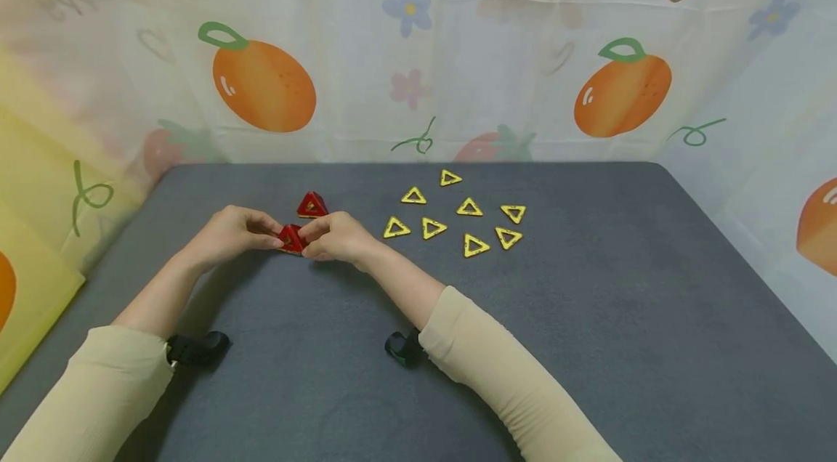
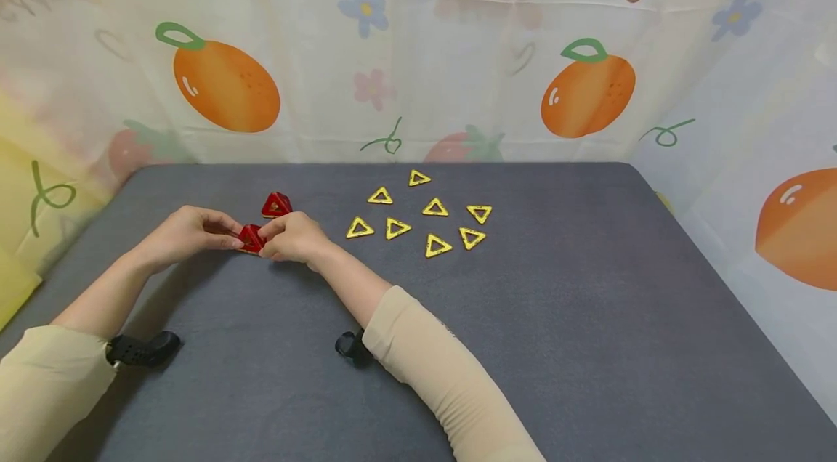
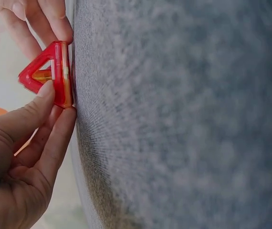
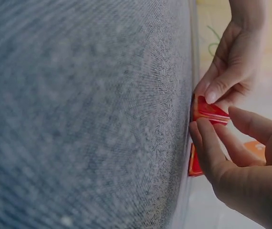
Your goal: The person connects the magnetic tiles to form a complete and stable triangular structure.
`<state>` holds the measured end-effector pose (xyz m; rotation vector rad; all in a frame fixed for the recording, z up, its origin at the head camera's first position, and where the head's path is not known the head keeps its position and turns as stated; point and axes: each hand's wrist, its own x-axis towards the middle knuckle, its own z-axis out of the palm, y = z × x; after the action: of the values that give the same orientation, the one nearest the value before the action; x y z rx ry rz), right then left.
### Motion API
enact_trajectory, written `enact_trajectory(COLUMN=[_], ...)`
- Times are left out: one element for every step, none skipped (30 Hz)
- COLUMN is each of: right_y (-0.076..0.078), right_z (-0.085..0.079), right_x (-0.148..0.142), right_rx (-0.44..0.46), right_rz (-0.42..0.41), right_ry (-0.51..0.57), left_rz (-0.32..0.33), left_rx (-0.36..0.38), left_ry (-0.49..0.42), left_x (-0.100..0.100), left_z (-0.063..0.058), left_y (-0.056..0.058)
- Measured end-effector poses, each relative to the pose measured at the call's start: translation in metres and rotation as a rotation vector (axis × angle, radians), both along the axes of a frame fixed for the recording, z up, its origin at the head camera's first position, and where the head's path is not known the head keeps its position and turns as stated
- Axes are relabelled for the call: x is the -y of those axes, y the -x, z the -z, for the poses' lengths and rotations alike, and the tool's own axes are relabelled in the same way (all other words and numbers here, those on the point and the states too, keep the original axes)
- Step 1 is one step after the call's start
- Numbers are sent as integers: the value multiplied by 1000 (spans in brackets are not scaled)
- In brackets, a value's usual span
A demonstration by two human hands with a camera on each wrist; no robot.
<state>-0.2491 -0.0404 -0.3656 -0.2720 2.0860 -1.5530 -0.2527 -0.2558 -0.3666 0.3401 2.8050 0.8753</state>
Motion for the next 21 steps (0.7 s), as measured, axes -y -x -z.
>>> enact_trajectory(right_y=[0, 0, 0, 0, 0, 0, 0, 0, 0, 0, 0, 0, 0, 0, 0, 0, 0, 0, 0, 0, 0], right_z=[0, 0, 0, 1, 1, 1, 0, 0, 0, 0, 0, 0, 0, 1, 1, 1, 1, 1, 1, 1, 2], right_x=[0, 0, 0, 0, 0, -1, -1, 0, 0, -1, -1, -1, -1, -1, -1, -1, -1, -1, -2, -2, -2], right_rx=[-1, -3, -4, -6, -9, -10, -12, -12, -10, -10, -8, -6, -5, -4, -3, -1, 0, 2, 5, 9, 13], right_rz=[-2, -3, -4, -5, -5, -5, -6, -6, -7, -9, -11, -12, -14, -15, -15, -16, -17, -17, -17, -17, -16], right_ry=[0, 0, 1, 2, 1, 0, -1, -1, -1, 0, 1, 2, 3, 3, 3, 4, 4, 5, 7, 10, 13], left_rz=[0, -1, -2, -3, -6, -7, -9, -9, -10, -11, -12, -13, -13, -15, -14, -13, -9, -6, 0, 6, 15], left_rx=[4, 9, 14, 19, 22, 23, 24, 23, 22, 21, 21, 22, 24, 26, 28, 29, 31, 32, 34, 37, 40], left_ry=[0, -2, -2, -4, -4, -3, -4, -2, 1, 3, 6, 8, 10, 11, 13, 14, 14, 14, 12, 10, 9], left_x=[0, -1, -1, -2, -2, -2, -2, -2, -2, -2, -2, -2, -2, -2, -3, -3, -3, -4, -4, -4, -4], left_z=[0, 0, 0, 0, 1, 1, 1, 1, 1, 1, 1, 1, 1, 1, 0, 0, 0, -1, -1, -1, -1], left_y=[0, 0, -1, -1, -1, 0, 0, 0, 0, 0, 0, 0, 0, 0, 0, 0, 0, 0, 0, -1, -1])
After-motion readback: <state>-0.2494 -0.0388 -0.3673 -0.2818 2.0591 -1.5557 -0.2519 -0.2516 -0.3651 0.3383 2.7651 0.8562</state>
